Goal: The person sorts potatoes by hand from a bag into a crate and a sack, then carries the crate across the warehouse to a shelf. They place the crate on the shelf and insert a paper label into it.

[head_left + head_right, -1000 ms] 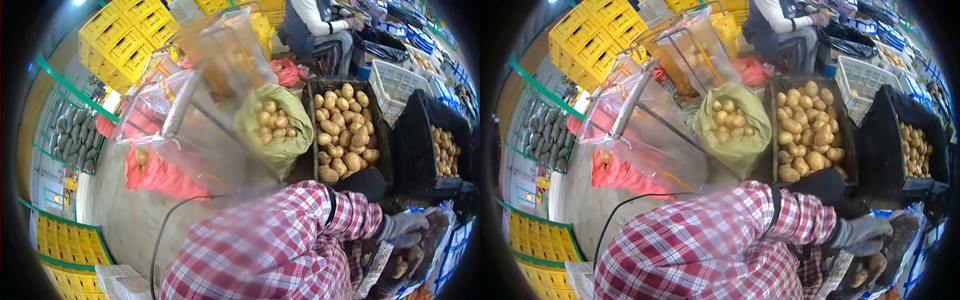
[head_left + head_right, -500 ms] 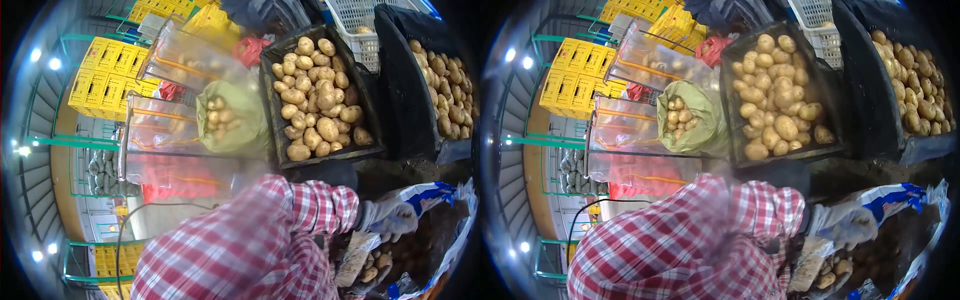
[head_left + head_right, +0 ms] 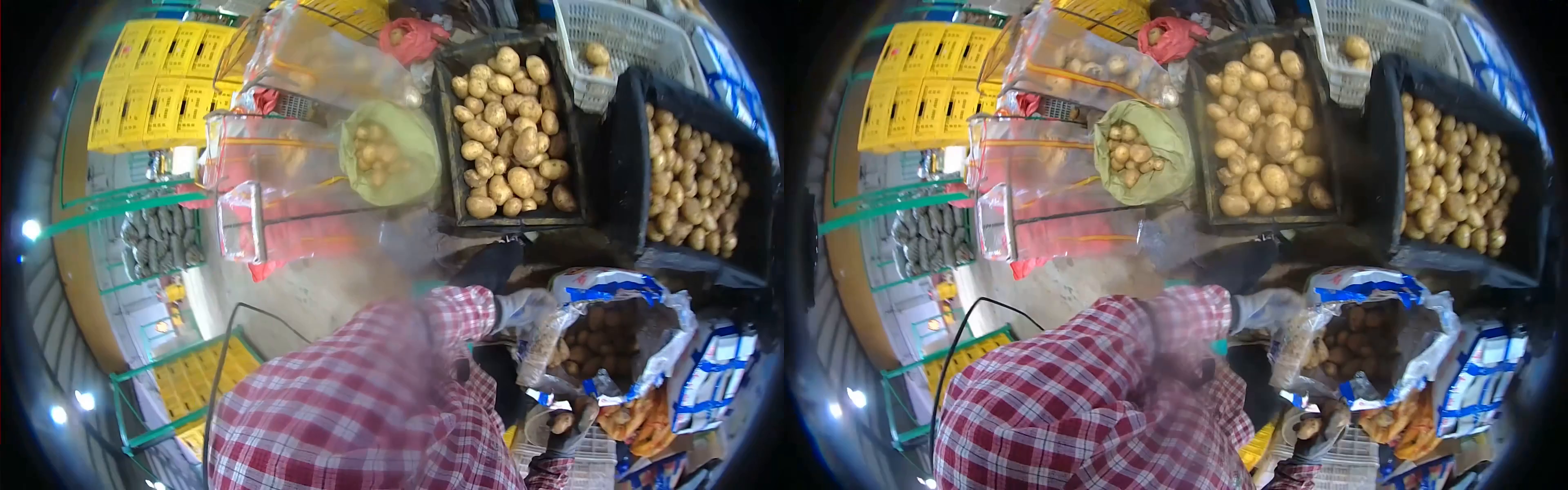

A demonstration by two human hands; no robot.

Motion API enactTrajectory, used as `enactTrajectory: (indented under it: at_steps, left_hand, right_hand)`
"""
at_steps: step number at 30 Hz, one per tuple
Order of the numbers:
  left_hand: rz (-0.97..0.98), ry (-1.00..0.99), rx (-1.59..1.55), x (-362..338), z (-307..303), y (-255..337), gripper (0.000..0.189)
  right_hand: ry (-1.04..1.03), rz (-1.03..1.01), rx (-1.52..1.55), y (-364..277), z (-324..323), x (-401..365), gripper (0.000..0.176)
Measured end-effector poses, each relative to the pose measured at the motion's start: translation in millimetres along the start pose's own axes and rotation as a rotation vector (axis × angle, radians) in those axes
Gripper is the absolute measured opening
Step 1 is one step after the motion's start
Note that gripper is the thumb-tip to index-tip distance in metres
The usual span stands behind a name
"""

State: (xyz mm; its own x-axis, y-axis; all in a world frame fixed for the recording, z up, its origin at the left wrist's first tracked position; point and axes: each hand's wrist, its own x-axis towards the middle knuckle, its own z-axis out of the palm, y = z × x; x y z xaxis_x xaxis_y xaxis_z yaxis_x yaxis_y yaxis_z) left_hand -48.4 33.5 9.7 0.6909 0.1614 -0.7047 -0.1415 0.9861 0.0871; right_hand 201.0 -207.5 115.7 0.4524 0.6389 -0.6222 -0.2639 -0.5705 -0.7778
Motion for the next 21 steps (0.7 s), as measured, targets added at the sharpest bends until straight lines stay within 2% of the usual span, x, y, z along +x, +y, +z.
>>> enactTrajectory:
  at_steps: [1, 2, 3, 4, 5, 7, 8, 9, 11, 12, 13, 15, 17, 19, 20, 21]
  left_hand:
    - [-0.211, 0.018, -0.161, -41, 40, 9, 0.039]
    - [-0.157, -0.075, 0.11, -55, 55, -1, 0.047]
    - [-0.084, -0.153, 0.378, -70, 71, -12, 0.054]
    - [-0.056, -0.258, 0.62, -99, 97, -8, 0.057]
    - [0.112, -0.226, 0.535, -130, 125, -8, 0.055]
    - [0.4, -0.182, 0.382, -197, 175, -15, 0.048]
    - [0.516, -0.157, 0.352, -227, 187, -18, 0.043]
    - [0.625, -0.119, 0.315, -257, 195, -24, 0.039]
    - [0.788, -0.018, 0.186, -310, 195, -34, 0.033]
    - [0.828, 0.004, 0.052, -334, 188, -40, 0.03]
    - [0.725, -0.128, -0.281, -339, 168, -40, 0.035]
    - [0.862, -0.47, -0.458, -382, 130, -53, 0.039]
    - [0.88, -0.075, -0.489, -471, 153, -56, 0.044]
    - [0.948, 0.17, -0.511, -526, 136, -70, 0.049]
    - [1.014, 0.217, -0.526, -535, 104, -82, 0.052]
    - [1.143, 0.09, -0.486, -543, 62, -94, 0.056]
  right_hand:
    - [-0.039, -0.022, -0.016, -27, -2, -9, 0.051]
    - [-0.047, -0.127, -0.037, -62, 13, -16, 0.053]
    - [-0.073, -0.049, -0.017, -97, 23, -24, 0.056]
    - [-0.114, -0.227, -0.206, -115, 29, -30, 0.058]
    - [-0.121, -0.413, -0.386, -132, 36, -37, 0.06]
    - [-0.351, -0.647, -0.517, -214, 117, -76, 0.061]
    - [-0.458, -0.522, -0.366, -244, 154, -103, 0.062]
    - [-0.534, -0.625, -0.426, -246, 169, -122, 0.064]
    - [-0.894, -0.564, -0.497, -269, 195, -159, 0.067]
    - [-0.978, -0.564, -0.516, -273, 206, -178, 0.066]
    - [-1.063, -0.562, -0.533, -278, 217, -197, 0.065]
    - [-1.236, -0.286, -0.35, -291, 237, -231, 0.062]
    - [-1.239, -0.237, -0.35, -288, 250, -238, 0.059]
    - [-1.185, -0.217, -0.396, -290, 266, -239, 0.055]
    - [-1.158, -0.237, -0.457, -291, 270, -238, 0.054]
    - [-1.13, -0.259, -0.515, -290, 273, -233, 0.054]
